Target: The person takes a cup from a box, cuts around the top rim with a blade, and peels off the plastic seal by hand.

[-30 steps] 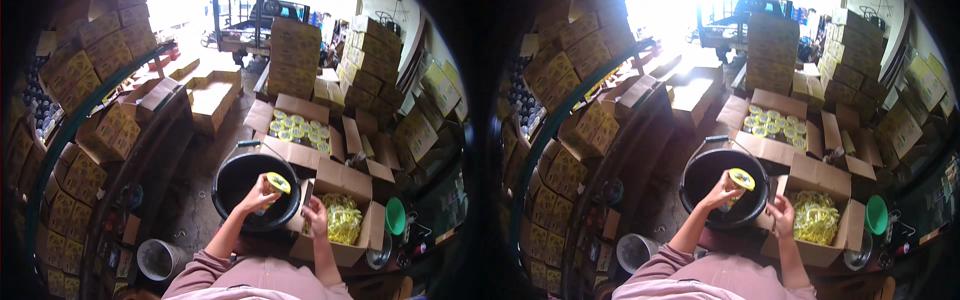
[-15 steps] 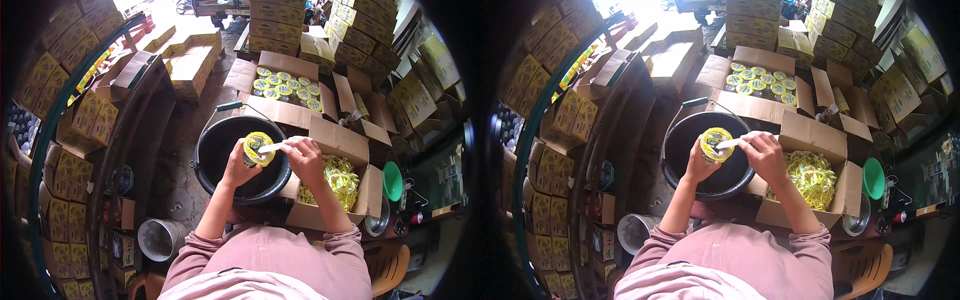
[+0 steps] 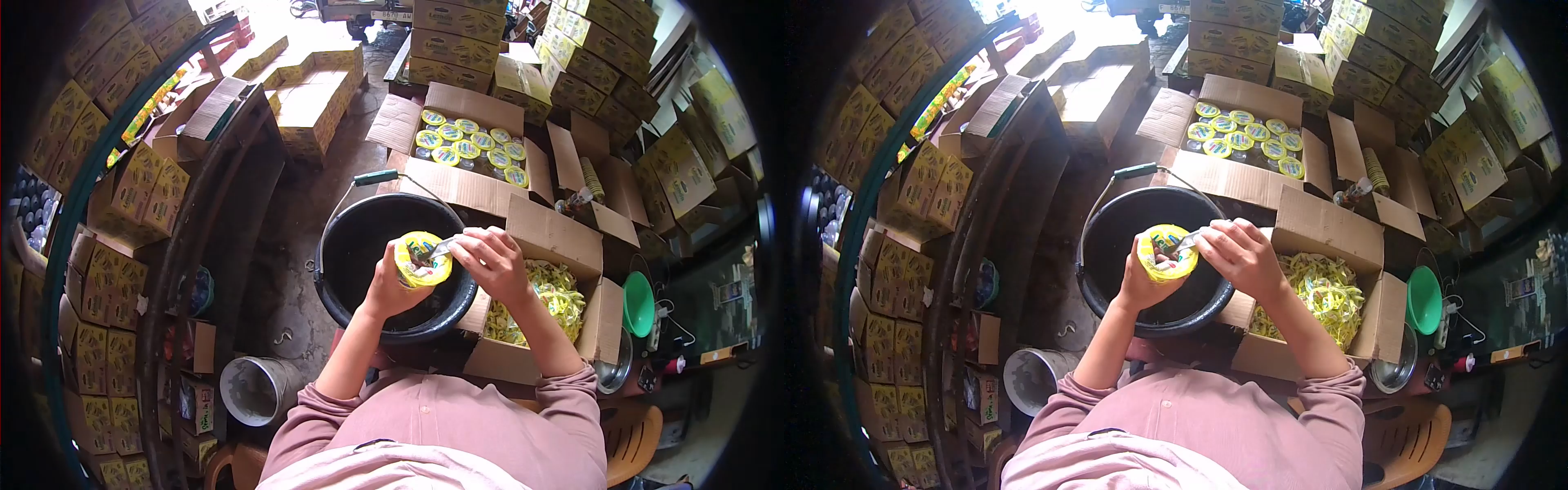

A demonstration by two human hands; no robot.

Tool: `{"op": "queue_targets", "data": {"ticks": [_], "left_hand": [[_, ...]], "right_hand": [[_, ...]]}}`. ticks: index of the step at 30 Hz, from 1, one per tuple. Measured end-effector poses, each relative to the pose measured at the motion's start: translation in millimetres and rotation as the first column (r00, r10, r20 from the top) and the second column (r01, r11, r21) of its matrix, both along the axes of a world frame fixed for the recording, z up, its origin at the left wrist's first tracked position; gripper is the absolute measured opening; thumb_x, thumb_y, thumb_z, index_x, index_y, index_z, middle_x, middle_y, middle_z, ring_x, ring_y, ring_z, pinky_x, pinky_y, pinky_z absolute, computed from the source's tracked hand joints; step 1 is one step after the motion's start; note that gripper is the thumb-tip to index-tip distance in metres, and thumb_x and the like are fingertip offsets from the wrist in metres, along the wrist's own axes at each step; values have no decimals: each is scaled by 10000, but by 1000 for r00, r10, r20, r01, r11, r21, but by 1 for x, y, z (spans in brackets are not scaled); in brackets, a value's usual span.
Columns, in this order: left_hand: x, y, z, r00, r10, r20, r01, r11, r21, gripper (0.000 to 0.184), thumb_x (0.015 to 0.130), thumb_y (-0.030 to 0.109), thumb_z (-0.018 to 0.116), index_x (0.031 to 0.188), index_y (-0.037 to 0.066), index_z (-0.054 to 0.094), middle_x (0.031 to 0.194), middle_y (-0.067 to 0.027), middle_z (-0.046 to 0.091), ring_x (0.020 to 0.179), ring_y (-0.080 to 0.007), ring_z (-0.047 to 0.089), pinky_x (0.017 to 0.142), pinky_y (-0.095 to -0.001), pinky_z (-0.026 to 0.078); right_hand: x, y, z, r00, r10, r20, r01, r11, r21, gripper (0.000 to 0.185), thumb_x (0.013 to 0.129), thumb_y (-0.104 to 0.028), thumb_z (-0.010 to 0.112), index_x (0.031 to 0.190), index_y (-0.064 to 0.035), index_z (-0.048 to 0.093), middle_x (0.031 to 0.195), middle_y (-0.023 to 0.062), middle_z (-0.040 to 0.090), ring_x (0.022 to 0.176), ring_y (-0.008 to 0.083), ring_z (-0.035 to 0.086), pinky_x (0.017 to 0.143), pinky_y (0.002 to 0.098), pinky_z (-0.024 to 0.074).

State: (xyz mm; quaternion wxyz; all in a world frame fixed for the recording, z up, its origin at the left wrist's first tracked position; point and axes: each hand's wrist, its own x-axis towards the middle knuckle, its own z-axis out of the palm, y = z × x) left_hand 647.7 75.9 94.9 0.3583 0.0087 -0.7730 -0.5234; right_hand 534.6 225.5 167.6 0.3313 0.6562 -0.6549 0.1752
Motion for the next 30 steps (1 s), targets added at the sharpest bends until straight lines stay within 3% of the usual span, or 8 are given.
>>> {"op": "queue_targets", "data": {"ticks": [2, 5, 11, 14, 17, 22, 25, 30], "left_hand": [[-1, -2, -7, 1000, -11, 3, 11, 1000, -20, 555, 600, 98, 761, 1055, 14, 454, 890, -69, 602, 750, -108, 595, 682, -246, 491], [-2, -5, -10, 997, -75, -32, 71, 993, -94, 629, 617, 81, 722, 1126, -16, 366, 942, -147, 608, 846, -253, 630, 741, -333, 500], [-1, -4, -14, 975, -201, -100, 206, 977, 51, 627, 634, 76, 710, 1155, -1, 370, 950, -140, 604, 844, -226, 624, 785, -312, 484], [4, -4, -1, 959, -285, 6, 280, 948, 152, 586, 634, 72, 706, 1132, 7, 403, 946, -125, 605, 850, -196, 619, 777, -298, 487], [2, -6, -3, 941, -338, 28, 330, 932, 149, 562, 633, 72, 705, 1116, 11, 424, 959, -115, 602, 847, -174, 615, 761, -289, 492], [0, 1, -9, 991, -133, -19, 131, 988, -85, 611, 587, 76, 726, 1108, 2, 415, 932, -155, 580, 813, -305, 611, 736, -327, 494], [-6, -4, -13, 998, -5, -69, -12, 970, -243, 501, 592, 89, 722, 1028, 3, 491, 902, -101, 611, 800, -201, 620, 719, -290, 493], [-1, 2, 1, 996, -87, 9, 88, 994, -65, 452, 581, 98, 721, 982, 11, 533, 878, -92, 619, 743, -184, 622, 698, -282, 498]], "right_hand": [[0, -1, -2, 1000, 6, -11, -6, 1000, 1, 206, 694, -110, 599, 898, -88, 617, 893, 25, 596, 906, 167, 573, 793, 320, 445], [-1, -2, -3, 999, 28, -36, -28, 1000, 10, 196, 695, -115, 593, 887, -89, 620, 880, 23, 597, 900, 165, 578, 794, 324, 451], [1, -5, -5, 998, 66, -20, -66, 998, 8, 185, 703, -120, 586, 880, -87, 625, 864, 20, 602, 873, 158, 591, 799, 321, 453], [-1, -4, -6, 995, 94, -22, -93, 996, 11, 191, 703, -120, 591, 887, -84, 627, 856, 17, 605, 862, 153, 596, 802, 317, 458], [-4, -1, -8, 991, 132, -17, -132, 991, 16, 196, 702, -119, 597, 891, -81, 630, 858, 18, 610, 853, 146, 601, 800, 309, 469], [-2, 2, 0, 991, 123, 44, -124, 992, 2, 399, 696, -76, 615, 1092, -64, 571, 800, 25, 616, 788, 159, 615, 748, 293, 497], [-2, 4, 0, 992, 102, 80, -98, 994, -52, 400, 702, -74, 611, 1099, -48, 563, 781, 28, 614, 774, 149, 613, 739, 288, 498], [0, 6, 3, 991, 105, 83, -105, 994, -10, 414, 704, -21, 598, 1113, 7, 540, 760, 41, 614, 707, 145, 608, 671, 285, 499]]}}
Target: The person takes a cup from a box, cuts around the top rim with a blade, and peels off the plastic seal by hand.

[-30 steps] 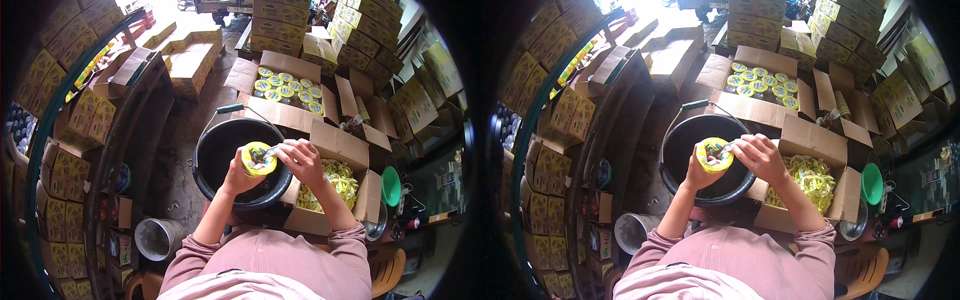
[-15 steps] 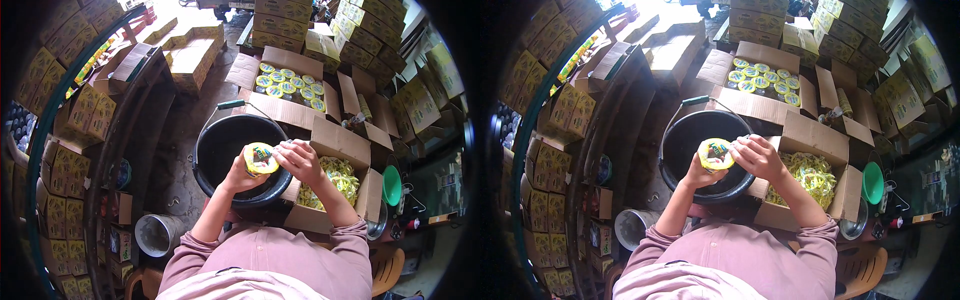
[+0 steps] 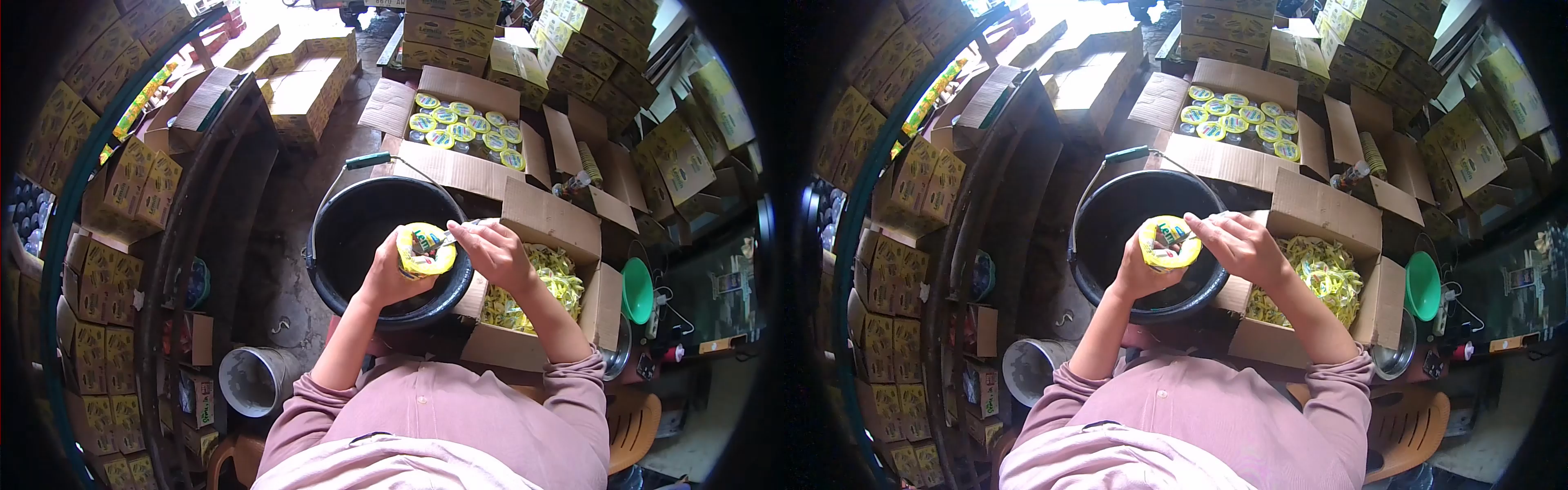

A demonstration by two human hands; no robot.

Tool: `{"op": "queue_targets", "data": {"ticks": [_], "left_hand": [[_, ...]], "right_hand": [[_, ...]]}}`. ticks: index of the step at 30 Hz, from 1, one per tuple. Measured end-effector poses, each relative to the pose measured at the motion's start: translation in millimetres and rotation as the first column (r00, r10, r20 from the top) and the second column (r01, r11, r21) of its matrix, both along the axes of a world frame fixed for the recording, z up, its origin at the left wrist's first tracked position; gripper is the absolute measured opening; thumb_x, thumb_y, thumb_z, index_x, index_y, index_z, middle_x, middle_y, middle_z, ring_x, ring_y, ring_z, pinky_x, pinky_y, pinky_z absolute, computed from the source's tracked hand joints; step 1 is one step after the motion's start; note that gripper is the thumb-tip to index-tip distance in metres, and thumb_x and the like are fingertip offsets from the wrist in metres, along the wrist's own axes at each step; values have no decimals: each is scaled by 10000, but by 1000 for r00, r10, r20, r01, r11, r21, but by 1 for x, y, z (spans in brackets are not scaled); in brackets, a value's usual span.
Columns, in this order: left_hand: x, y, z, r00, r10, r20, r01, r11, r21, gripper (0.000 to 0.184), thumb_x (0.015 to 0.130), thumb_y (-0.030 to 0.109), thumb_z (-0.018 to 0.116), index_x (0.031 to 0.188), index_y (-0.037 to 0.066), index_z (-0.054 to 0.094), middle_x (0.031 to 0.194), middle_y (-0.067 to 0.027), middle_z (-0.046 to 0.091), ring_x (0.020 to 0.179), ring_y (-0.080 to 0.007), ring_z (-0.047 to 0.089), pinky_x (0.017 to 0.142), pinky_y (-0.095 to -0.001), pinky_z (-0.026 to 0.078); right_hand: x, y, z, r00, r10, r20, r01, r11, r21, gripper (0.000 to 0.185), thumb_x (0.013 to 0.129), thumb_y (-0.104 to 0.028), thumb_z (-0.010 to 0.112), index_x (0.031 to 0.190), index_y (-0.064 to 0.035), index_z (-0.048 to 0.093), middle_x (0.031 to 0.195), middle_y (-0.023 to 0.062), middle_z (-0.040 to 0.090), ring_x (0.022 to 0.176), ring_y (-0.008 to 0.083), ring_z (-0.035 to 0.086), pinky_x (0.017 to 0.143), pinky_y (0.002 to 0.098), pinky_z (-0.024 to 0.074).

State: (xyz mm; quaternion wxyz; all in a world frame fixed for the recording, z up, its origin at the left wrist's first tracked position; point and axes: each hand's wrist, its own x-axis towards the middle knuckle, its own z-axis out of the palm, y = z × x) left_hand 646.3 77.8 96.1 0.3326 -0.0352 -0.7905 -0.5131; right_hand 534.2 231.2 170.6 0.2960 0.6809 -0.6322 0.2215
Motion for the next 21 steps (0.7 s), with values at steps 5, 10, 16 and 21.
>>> {"op": "queue_targets", "data": {"ticks": [5, 10, 16, 21], "left_hand": [[3, -4, 5, 992, -121, 48, 119, 992, 40, 445, 573, 102, 712, 968, -6, 537, 874, -112, 600, 794, -215, 608, 727, -304, 485], [8, -1, 13, 979, -185, 89, 173, 977, 125, 429, 585, 110, 705, 966, -8, 548, 865, -100, 609, 772, -176, 604, 720, -284, 481], [9, -4, 4, 933, -350, 87, 322, 917, 237, 504, 588, 131, 714, 1033, -6, 522, 922, -71, 594, 825, -139, 570, 768, -273, 456], [8, -5, -2, 842, -527, 114, 465, 817, 343, 653, 584, 120, 724, 1160, 6, 437, 1045, -63, 550, 955, -129, 520, 866, -279, 408]], "right_hand": [[4, -1, 0, 1000, 10, 29, -11, 999, 39, 420, 685, 42, 603, 1100, 43, 541, 785, 66, 622, 636, 142, 595, 569, 280, 475], [4, -3, -6, 999, -23, -31, 25, 999, 42, 530, 671, -51, 594, 1185, 28, 495, 722, 28, 605, 663, 112, 600, 640, 261, 508], [5, -5, -6, 999, 9, -46, -9, 1000, 1, 540, 672, -65, 601, 1194, 24, 492, 741, 26, 614, 651, 106, 598, 626, 259, 506], [0, -7, -8, 999, 31, -19, -32, 998, -46, 455, 701, -31, 635, 1139, 30, 525, 774, 36, 624, 618, 120, 585, 570, 265, 465]]}}
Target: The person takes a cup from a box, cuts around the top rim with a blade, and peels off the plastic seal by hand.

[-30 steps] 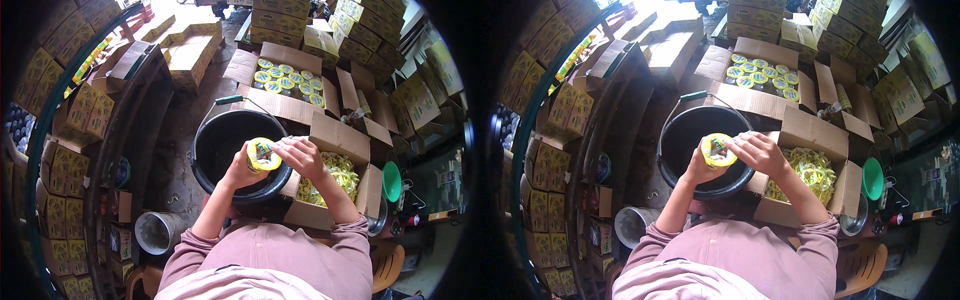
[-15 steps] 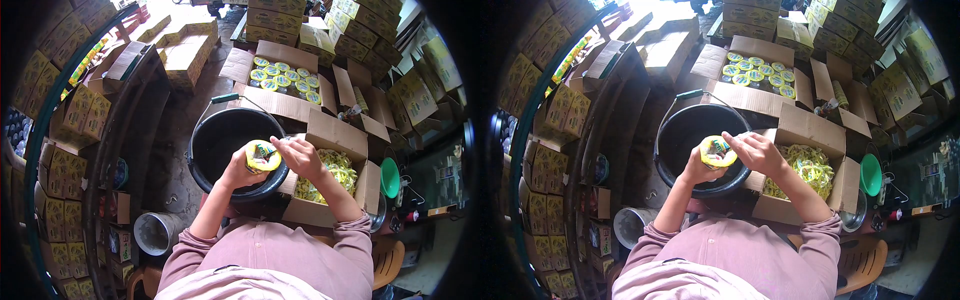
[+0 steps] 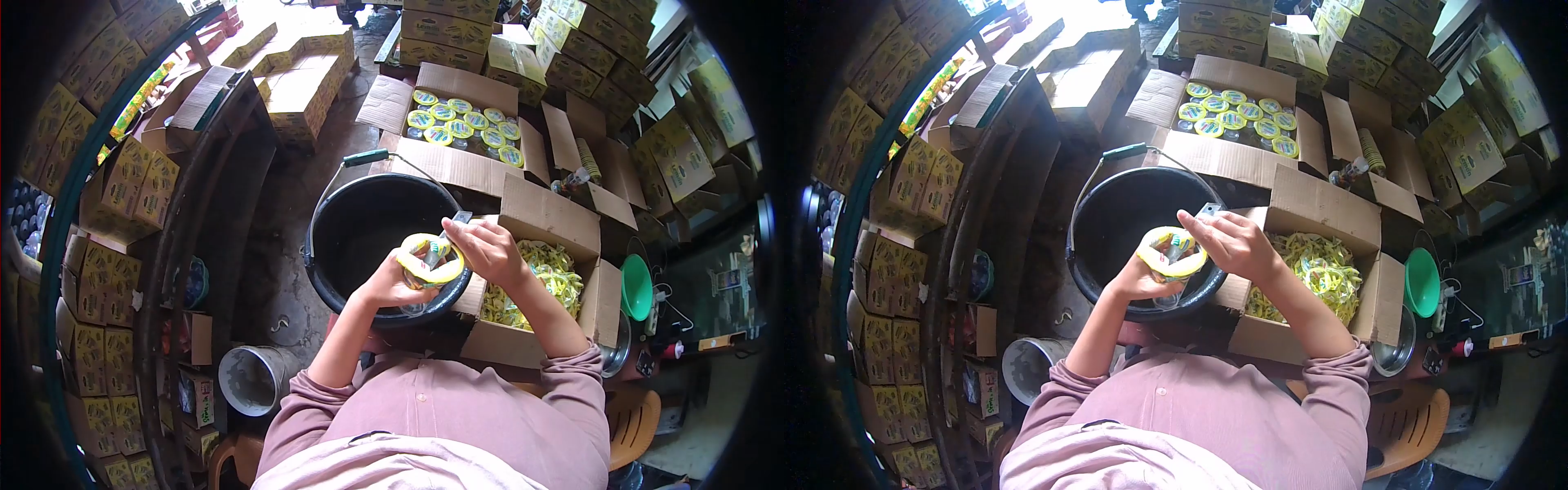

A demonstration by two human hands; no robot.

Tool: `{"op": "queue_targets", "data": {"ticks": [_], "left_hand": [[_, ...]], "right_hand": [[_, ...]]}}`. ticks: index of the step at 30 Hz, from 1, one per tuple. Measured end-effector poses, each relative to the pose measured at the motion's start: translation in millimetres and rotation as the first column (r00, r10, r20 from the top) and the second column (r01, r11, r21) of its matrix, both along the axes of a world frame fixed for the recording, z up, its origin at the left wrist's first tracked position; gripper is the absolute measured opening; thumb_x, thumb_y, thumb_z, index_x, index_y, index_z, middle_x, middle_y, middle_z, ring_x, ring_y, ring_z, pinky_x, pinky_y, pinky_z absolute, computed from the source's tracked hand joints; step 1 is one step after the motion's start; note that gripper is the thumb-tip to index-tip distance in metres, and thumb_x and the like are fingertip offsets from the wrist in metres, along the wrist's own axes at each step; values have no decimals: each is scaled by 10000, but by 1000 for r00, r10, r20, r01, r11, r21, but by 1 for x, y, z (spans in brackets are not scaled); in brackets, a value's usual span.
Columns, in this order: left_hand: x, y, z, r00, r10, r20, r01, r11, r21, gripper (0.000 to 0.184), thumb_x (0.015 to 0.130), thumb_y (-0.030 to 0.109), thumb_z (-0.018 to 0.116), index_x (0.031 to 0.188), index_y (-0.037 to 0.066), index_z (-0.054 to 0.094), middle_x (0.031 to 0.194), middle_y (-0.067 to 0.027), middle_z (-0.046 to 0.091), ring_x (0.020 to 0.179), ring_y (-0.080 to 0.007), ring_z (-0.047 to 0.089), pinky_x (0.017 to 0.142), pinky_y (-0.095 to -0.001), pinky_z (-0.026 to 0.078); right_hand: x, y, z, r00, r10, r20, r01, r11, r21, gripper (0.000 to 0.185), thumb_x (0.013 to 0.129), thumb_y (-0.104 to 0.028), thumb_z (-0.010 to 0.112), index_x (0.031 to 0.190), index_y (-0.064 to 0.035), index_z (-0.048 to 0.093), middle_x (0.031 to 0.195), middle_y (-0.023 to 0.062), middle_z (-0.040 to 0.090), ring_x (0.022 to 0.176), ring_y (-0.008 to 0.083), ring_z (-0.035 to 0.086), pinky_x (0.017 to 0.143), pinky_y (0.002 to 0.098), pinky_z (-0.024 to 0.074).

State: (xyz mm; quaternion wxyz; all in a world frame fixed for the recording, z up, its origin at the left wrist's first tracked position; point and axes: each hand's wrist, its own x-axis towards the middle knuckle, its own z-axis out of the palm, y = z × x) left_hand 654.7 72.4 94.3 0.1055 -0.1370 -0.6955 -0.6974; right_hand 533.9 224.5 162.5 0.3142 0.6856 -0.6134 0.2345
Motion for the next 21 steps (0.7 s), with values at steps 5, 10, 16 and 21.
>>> {"op": "queue_targets", "data": {"ticks": [5, 10, 16, 21], "left_hand": [[-4, -1, 3, 997, 81, 20, -82, 993, 86, 596, 598, 112, 714, 1129, -12, 473, 1005, -59, 550, 939, -125, 521, 860, -264, 409], [-2, 2, 3, 961, 276, 9, -276, 955, 110, 543, 634, 64, 661, 1126, -17, 445, 1023, -75, 525, 942, -151, 531, 843, -273, 421], [-4, 12, 10, 846, 490, -208, -529, 818, -225, 561, 611, 82, 720, 1096, -3, 450, 956, -116, 559, 877, -218, 581, 789, -299, 463], [-6, 10, 1, 870, 461, -173, -490, 844, -218, 547, 602, 74, 723, 1079, -2, 466, 955, -123, 579, 875, -225, 593, 783, -308, 472]], "right_hand": [[-4, -1, -4, 998, -49, 41, 48, 999, 24, 513, 702, -57, 597, 1201, -1, 493, 755, 15, 618, 631, 114, 581, 630, 267, 490], [-5, -2, -1, 995, -65, 77, 64, 998, 9, 467, 708, 11, 639, 1160, -4, 519, 632, 20, 560, 575, 144, 573, 567, 286, 467], [4, -3, -3, 990, -132, 44, 129, 990, 53, 523, 693, -4, 611, 1201, 3, 487, 621, 11, 546, 576, 136, 567, 580, 282, 471], [5, -1, 1, 994, -112, -1, 111, 988, 110, 580, 675, -30, 571, 1236, 37, 443, 617, 9, 528, 593, 119, 563, 587, 253, 484]]}}
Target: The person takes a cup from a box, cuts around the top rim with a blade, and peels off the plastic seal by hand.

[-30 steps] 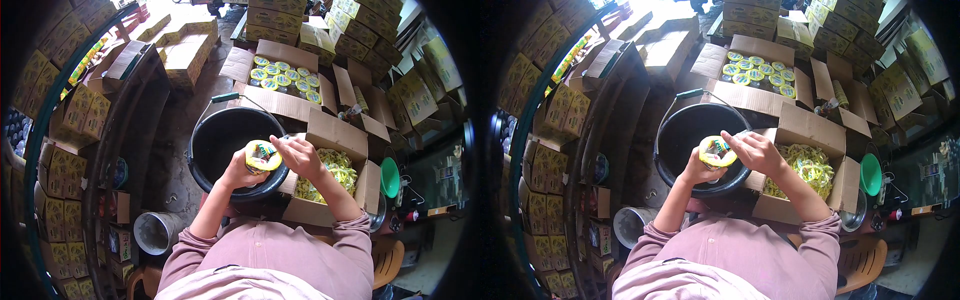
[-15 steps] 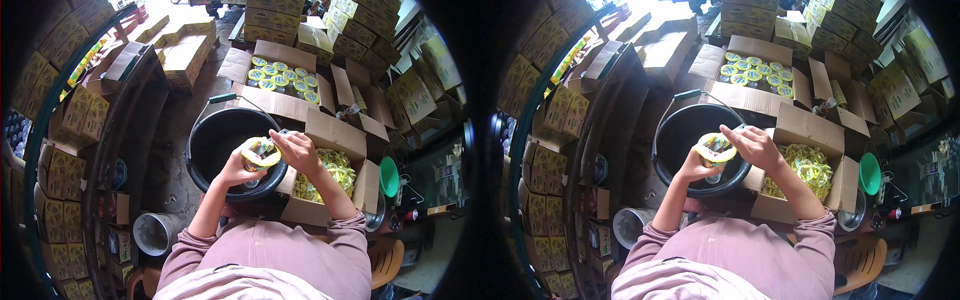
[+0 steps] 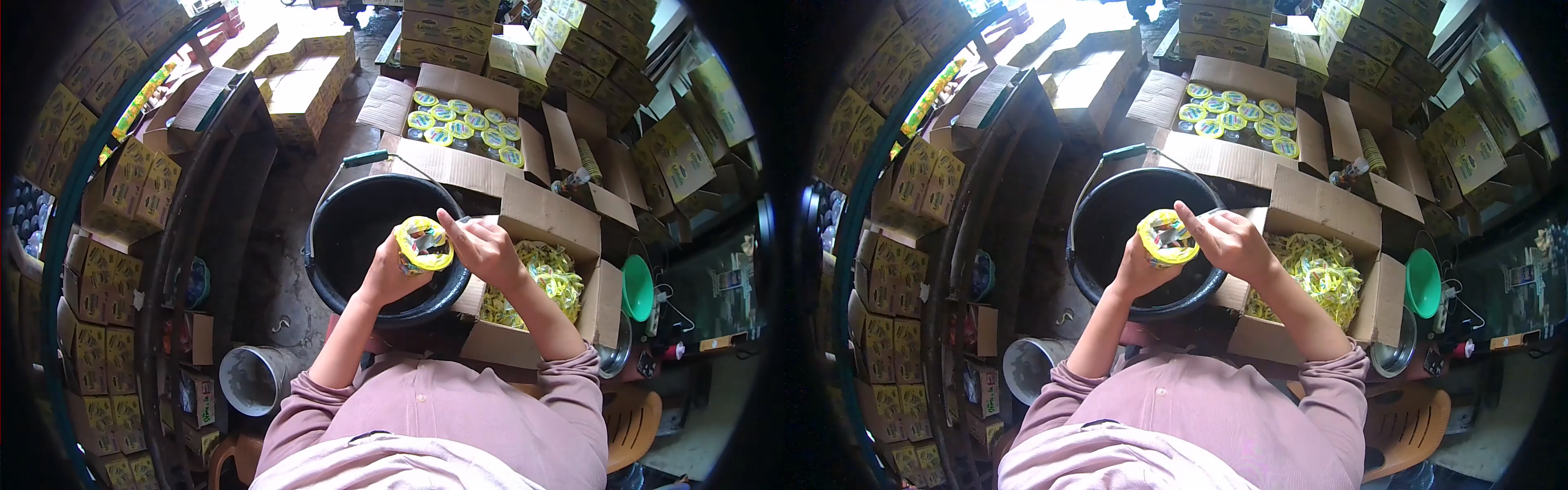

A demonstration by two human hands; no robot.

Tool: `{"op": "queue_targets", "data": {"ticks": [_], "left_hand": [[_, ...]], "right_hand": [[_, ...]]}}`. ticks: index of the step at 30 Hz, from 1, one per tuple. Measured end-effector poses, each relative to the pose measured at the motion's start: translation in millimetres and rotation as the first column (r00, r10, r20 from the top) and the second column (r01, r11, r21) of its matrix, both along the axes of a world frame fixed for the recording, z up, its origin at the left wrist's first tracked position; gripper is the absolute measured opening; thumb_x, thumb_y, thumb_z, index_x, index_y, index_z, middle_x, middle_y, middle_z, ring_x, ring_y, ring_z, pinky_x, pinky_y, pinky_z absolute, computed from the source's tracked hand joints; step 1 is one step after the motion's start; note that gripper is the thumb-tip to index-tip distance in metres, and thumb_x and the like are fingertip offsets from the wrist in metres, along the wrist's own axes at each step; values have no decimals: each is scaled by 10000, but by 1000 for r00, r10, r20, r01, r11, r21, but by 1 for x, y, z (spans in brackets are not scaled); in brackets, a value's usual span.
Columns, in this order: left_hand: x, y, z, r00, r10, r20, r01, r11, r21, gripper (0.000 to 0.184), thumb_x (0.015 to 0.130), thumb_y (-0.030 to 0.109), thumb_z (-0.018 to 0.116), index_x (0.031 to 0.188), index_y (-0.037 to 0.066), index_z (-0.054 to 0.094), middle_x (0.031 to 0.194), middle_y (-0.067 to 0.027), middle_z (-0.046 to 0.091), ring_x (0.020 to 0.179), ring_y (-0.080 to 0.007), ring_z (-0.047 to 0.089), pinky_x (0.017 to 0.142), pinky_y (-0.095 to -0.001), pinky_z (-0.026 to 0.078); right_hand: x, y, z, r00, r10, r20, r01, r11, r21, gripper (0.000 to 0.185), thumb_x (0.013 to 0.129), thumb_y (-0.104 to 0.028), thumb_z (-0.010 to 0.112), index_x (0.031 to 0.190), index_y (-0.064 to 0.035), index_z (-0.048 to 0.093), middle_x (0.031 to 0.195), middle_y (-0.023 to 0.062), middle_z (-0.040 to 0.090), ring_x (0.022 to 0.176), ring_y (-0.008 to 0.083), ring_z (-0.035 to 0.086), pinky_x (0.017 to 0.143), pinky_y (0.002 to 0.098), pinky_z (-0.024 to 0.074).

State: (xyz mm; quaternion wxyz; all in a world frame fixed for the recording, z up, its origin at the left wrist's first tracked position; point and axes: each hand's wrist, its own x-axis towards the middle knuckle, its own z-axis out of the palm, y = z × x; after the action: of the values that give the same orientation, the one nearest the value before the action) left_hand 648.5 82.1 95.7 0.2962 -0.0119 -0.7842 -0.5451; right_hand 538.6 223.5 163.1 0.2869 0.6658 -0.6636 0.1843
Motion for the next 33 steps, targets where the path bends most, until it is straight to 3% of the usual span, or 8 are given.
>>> {"op": "queue_targets", "data": {"ticks": [14, 20, 23, 24, 27, 29, 31, 33], "left_hand": [[6, -1, 5, 937, -345, 54, 323, 915, 242, 502, 640, 35, 675, 1098, -17, 477, 943, -64, 584, 832, -104, 554, 762, -246, 460], [10, -4, 2, 827, -553, 102, 443, 753, 487, 455, 635, 93, 667, 1051, 4, 504, 866, -68, 589, 773, -128, 572, 728, -281, 479], [9, -10, -5, 687, -725, 52, 553, 568, 610, 430, 675, 88, 649, 1068, 6, 497, 869, -53, 588, 765, -93, 564, 696, -234, 476], [11, -10, -6, 698, -709, 103, 510, 593, 623, 510, 646, 156, 667, 1093, 10, 470, 878, -78, 575, 786, -163, 583, 701, -281, 476], [11, -12, -5, 747, -649, 146, 426, 635, 645, 548, 646, 170, 678, 1116, 4, 451, 925, -85, 561, 804, -171, 583, 720, -289, 473], [7, -12, -9, 876, -477, 70, 351, 732, 584, 663, 638, 166, 694, 1193, 3, 371, 1032, -87, 504, 921, -170, 553, 830, -300, 436], [0, -9, -1, 969, -244, -49, 241, 873, 423, 663, 654, 97, 646, 1219, 29, 306, 1012, -76, 490, 973, -145, 487, 875, -269, 386], [1, -11, 2, 976, -216, -19, 205, 894, 399, 625, 658, 101, 635, 1198, 21, 331, 1041, -91, 488, 1014, -159, 467, 915, -283, 354]], "right_hand": [[-6, 3, -5, 997, 76, -4, -76, 996, -35, 522, 680, 14, 607, 1184, 59, 484, 723, 44, 596, 595, 137, 573, 552, 285, 489], [-6, -3, -6, 990, 141, -7, -141, 984, -105, 480, 675, 22, 597, 1146, 64, 514, 804, 71, 618, 631, 157, 593, 572, 286, 500], [-6, -9, -7, 989, 147, -4, -146, 981, -128, 498, 666, 3, 596, 1154, 53, 513, 765, 61, 605, 633, 147, 591, 581, 278, 501], [-6, -12, -7, 990, 141, -22, -142, 979, -144, 515, 667, -24, 596, 1168, 47, 506, 713, 36, 590, 623, 126, 583, 592, 266, 499], [-10, -17, -6, 993, 115, -16, -116, 980, -163, 542, 667, -43, 593, 1193, 41, 489, 661, 15, 571, 598, 107, 567, 596, 257, 492], [-13, -19, -7, 997, 81, 2, -80, 983, -163, 557, 665, -36, 594, 1205, 38, 478, 661, 12, 570, 590, 109, 561, 588, 259, 488], [-14, -18, -4, 999, 40, 10, -38, 987, -157, 569, 666, -26, 592, 1220, 19, 471, 623, 6, 539, 575, 115, 552, 588, 259, 483], [-18, -14, -3, 1000, -7, 7, 8, 992, -127, 572, 668, -21, 587, 1227, 8, 469, 599, 5, 517, 565, 117, 546, 590, 260, 481]]}}
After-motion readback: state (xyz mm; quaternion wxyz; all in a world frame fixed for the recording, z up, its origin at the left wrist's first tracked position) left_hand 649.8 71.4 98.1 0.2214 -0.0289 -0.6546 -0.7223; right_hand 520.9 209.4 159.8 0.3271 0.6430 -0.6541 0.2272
